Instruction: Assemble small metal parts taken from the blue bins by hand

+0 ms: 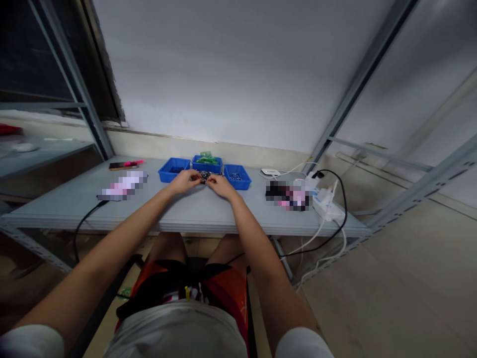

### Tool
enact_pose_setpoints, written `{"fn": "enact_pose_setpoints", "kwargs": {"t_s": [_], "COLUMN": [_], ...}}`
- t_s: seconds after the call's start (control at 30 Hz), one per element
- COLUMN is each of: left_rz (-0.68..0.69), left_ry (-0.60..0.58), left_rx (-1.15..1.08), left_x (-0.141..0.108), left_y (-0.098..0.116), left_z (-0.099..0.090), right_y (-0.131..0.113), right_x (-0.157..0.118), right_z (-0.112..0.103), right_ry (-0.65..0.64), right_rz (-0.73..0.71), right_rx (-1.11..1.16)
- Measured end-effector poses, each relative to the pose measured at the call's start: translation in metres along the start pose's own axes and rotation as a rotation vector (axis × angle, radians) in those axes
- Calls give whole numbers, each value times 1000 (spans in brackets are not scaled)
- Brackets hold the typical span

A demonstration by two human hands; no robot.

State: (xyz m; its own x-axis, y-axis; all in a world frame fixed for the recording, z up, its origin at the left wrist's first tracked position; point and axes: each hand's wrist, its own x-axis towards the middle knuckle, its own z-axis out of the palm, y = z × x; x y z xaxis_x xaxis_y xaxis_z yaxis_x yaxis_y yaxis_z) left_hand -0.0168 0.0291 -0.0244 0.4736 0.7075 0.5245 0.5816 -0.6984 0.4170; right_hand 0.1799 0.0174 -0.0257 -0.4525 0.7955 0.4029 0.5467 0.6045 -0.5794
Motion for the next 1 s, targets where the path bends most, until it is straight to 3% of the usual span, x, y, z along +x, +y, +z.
{"fn": "enact_pose_setpoints", "kwargs": {"t_s": [0.17, 0.57, 1.0], "left_rz": [62, 125, 105], "left_ry": [-34, -12, -29], "left_rx": [-8, -91, -124], "left_x": [0, -2, -3], "left_y": [5, 11, 12], "left_z": [1, 0, -1], "right_y": [-1, 1, -5], "right_x": [-1, 2, 0], "right_z": [5, 10, 4], "right_ry": [-109, -69, 2], "right_rz": [-13, -91, -100], "right_rx": [-30, 38, -126]}}
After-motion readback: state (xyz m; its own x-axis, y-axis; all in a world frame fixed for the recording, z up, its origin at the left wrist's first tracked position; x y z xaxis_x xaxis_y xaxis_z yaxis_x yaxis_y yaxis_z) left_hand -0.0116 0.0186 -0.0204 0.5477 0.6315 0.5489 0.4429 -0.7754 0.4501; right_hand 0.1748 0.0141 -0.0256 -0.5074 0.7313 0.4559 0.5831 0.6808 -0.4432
